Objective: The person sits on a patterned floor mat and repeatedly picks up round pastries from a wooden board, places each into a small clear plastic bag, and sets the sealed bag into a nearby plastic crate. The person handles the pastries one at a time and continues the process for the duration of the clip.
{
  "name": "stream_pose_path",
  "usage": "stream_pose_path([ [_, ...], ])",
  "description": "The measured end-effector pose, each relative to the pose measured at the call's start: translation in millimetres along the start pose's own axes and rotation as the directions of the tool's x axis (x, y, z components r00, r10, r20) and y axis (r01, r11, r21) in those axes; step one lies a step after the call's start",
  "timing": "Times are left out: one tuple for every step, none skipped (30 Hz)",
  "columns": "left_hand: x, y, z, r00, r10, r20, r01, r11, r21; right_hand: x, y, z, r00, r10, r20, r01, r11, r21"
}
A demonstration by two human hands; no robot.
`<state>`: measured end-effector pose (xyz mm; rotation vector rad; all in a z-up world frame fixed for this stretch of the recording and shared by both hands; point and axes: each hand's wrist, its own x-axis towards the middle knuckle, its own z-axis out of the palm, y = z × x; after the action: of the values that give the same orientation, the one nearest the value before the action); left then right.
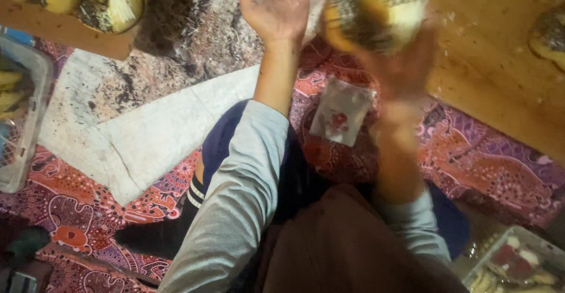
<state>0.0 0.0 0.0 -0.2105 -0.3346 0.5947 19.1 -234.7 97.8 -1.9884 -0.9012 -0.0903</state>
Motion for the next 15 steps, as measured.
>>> stream_pose_path([
  [-7.1, -9.8, 2.9, 1.0, 0.022, 0.017, -0.022, 0.999, 0.028, -16.4, -2.2, 11.2, 0.999, 0.048, -0.023, -0.048, 0.999, -0.003],
  [-17.4, -21.6, 8.2, 0.997, 0.059, -0.059, -0.053, 0.994, 0.1, -27.4, -7.4, 21.9, 0.995, 0.092, -0.048, -0.092, 0.996, -0.003],
  [-29.3, -34.1, 15.8, 0.986, 0.103, -0.129, -0.079, 0.981, 0.176, -30.1, -15.4, 29.9, 0.994, 0.046, -0.096, -0.048, 0.999, -0.017],
  [-39.7, -43.5, 25.9, 0.982, 0.127, -0.144, -0.087, 0.963, 0.255, -30.4, -26.0, 38.0, 0.99, -0.004, -0.141, 0.0, 0.999, -0.032],
  [-50.8, -53.1, 37.8, 0.976, 0.152, -0.156, -0.093, 0.938, 0.333, -25.2, -37.0, 41.8, 0.981, -0.055, -0.185, 0.047, 0.998, -0.049],
  [-61.9, -62.3, 50.8, 0.969, 0.183, -0.165, -0.101, 0.906, 0.412, -19.2, -47.6, 42.6, 0.975, 0.014, -0.22, -0.034, 0.996, -0.085],
  [-75.0, -72.2, 64.7, 0.972, 0.123, -0.199, 0.004, 0.842, 0.54, -13.5, -57.4, 41.8, 0.963, 0.083, -0.256, -0.116, 0.986, -0.116],
  [-93.8, -82.2, 79.3, 0.966, 0.074, -0.248, 0.111, 0.749, 0.653, -9.1, -63.7, 40.0, 0.944, 0.158, -0.291, -0.204, 0.969, -0.136],
  [-110.8, -89.8, 94.2, 0.952, 0.036, -0.304, 0.213, 0.634, 0.743, -9.0, -68.1, 37.7, 0.919, 0.24, -0.312, -0.278, 0.957, -0.083],
  [-120.7, -95.3, 108.6, 0.95, 0.028, -0.312, 0.257, 0.502, 0.826, -8.0, -69.9, 33.8, 0.889, 0.315, -0.331, -0.343, 0.939, -0.028],
  [-130.4, -98.1, 122.0, 0.947, 0.022, -0.321, 0.292, 0.358, 0.887, -9.7, -68.6, 29.2, 0.854, 0.39, -0.345, -0.405, 0.914, 0.029],
  [-140.9, -97.5, 134.1, 0.943, 0.018, -0.333, 0.323, 0.203, 0.924, -17.9, -67.6, 25.3, 0.879, 0.38, -0.287, -0.38, 0.923, 0.059],
  [-151.3, -90.0, 144.9, 0.987, -0.043, -0.158, 0.145, -0.215, 0.966, -27.5, -65.5, 21.2, 0.902, 0.367, -0.228, -0.355, 0.93, 0.091],
  [-163.4, -71.3, 156.5, 0.985, -0.17, -0.018, -0.085, -0.578, 0.811, -37.6, -63.6, 17.2, 0.921, 0.352, -0.167, -0.334, 0.934, 0.125],
  [-172.3, -52.3, 166.7, 0.94, -0.337, 0.057, -0.32, -0.808, 0.495, -48.1, -63.5, 13.8, 0.946, 0.32, -0.052, -0.317, 0.946, 0.062],
])
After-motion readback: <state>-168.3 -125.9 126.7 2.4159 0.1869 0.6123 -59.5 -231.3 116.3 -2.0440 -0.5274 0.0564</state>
